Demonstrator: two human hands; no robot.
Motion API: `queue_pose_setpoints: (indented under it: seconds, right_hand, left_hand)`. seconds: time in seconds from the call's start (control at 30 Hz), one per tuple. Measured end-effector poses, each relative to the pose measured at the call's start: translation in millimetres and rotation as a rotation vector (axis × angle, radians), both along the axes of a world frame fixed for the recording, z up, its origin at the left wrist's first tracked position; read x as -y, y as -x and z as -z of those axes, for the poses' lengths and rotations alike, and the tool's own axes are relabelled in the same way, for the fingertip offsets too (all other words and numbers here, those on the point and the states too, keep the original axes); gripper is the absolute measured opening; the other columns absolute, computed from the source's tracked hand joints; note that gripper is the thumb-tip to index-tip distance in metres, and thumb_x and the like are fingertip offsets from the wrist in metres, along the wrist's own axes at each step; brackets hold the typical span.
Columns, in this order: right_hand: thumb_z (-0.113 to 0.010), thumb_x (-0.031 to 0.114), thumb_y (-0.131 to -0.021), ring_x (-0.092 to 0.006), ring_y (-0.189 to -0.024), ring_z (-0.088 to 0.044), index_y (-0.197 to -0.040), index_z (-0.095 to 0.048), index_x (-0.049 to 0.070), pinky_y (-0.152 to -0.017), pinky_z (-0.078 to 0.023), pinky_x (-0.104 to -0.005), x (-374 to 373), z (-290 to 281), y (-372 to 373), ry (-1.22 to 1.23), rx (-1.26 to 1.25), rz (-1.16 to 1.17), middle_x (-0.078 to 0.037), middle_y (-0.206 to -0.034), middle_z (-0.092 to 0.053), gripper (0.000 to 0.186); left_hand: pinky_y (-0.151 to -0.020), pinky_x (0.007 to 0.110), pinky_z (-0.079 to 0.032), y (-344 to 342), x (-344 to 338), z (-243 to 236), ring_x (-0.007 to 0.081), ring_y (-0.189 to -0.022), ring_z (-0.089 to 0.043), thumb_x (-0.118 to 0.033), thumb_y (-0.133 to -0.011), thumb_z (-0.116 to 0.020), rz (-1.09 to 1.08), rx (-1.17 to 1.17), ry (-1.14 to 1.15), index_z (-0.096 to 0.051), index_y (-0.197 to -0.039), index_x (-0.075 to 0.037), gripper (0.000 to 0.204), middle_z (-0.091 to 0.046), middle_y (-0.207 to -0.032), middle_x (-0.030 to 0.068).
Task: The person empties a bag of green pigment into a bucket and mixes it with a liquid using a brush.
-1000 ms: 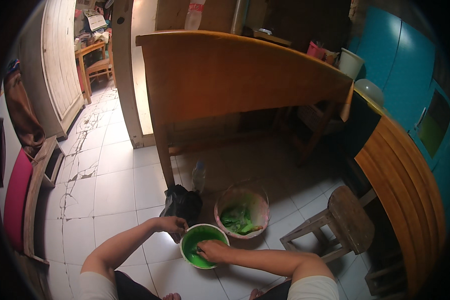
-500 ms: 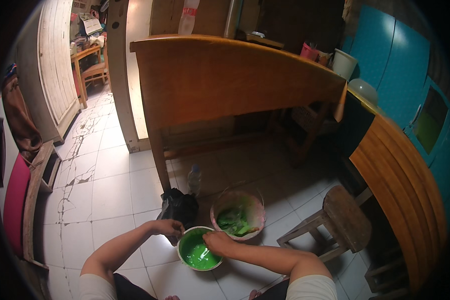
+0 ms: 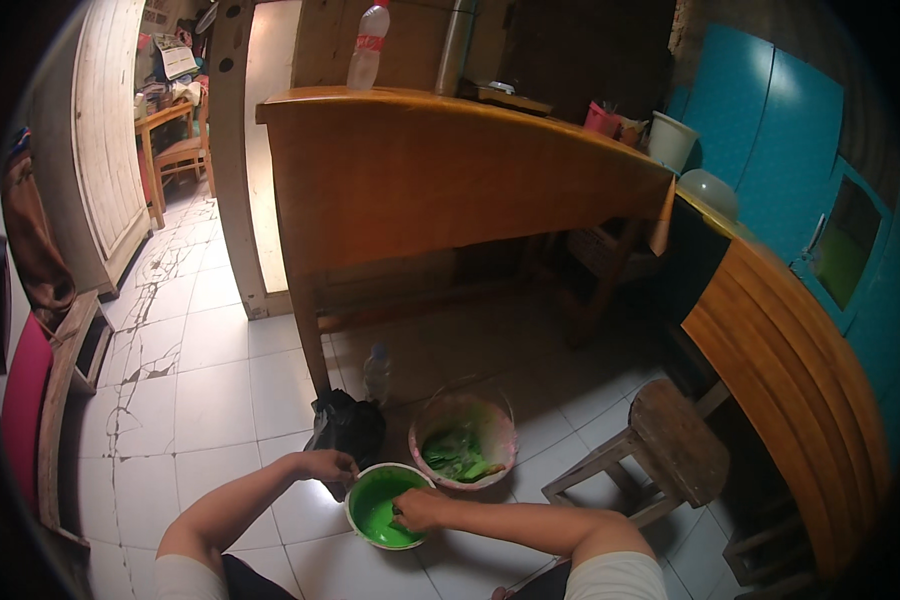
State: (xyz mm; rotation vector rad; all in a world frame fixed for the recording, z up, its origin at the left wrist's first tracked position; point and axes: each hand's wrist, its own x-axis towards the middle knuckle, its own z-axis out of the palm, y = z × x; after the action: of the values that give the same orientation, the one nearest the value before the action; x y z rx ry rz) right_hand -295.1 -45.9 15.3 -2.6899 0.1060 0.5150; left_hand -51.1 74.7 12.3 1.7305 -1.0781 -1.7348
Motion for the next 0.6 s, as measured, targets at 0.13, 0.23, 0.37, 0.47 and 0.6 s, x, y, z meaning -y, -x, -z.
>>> queue_pose_setpoints:
  seconds: [0.13,0.23,0.37,0.47,0.6]
  right_hand:
    - [-0.059,0.031,-0.093,-0.0386,-0.096,-0.066,-0.104,-0.065,0.002,-0.085,-0.052,-0.0488,-3,12,-1,-0.06,0.139,-0.006,-0.02,-0.102,-0.068,0.032]
    - [-0.059,0.029,-0.093,-0.038,-0.096,-0.066,-0.104,-0.064,0.003,-0.085,-0.052,-0.048,3,17,-7,-0.018,0.2,-0.015,-0.018,-0.102,-0.067,0.029]
    - [-0.06,0.026,-0.091,-0.0373,-0.094,-0.067,-0.102,-0.064,0.002,-0.085,-0.053,-0.047,10,18,-9,0.081,0.26,0.017,-0.017,-0.097,-0.067,0.026]
    - [-0.06,0.024,-0.09,-0.0371,-0.094,-0.067,-0.098,-0.064,0.001,-0.084,-0.053,-0.0472,18,18,-7,0.125,0.257,0.016,-0.018,-0.097,-0.067,0.025]
    - [-0.061,0.025,-0.089,-0.0382,-0.09,-0.068,-0.094,-0.065,0.0,-0.082,-0.054,-0.0488,22,19,-3,0.155,0.177,0.071,-0.02,-0.094,-0.069,0.026]
  left_hand:
    - [-0.074,0.038,-0.063,-3,-2,8,0.027,-0.079,-0.074,-0.015,-0.097,-0.059,0.005,-0.013,0.02,-0.057,-0.112,0.001,0.022,-0.071,-0.093,0.0162]
    - [-0.075,0.038,-0.063,-4,-1,11,0.0268,-0.078,-0.074,-0.014,-0.096,-0.059,0.005,-0.016,0.02,-0.058,-0.112,0.0,0.022,-0.071,-0.093,0.0163]
    - [-0.079,0.038,-0.063,-1,0,-2,0.0273,-0.085,-0.073,-0.01,-0.094,-0.058,0.015,0.005,-0.019,-0.058,-0.116,0.0,0.024,-0.069,-0.101,0.0163]
    - [-0.081,0.037,-0.062,-2,1,2,0.0274,-0.088,-0.073,-0.008,-0.094,-0.057,0.019,-0.011,-0.021,-0.058,-0.117,0.0,0.024,-0.069,-0.105,0.016]
    - [-0.075,0.037,-0.063,-6,1,14,0.027,-0.08,-0.074,-0.012,-0.096,-0.057,0.014,-0.045,0.036,-0.058,-0.112,0.001,0.021,-0.071,-0.093,0.0154]
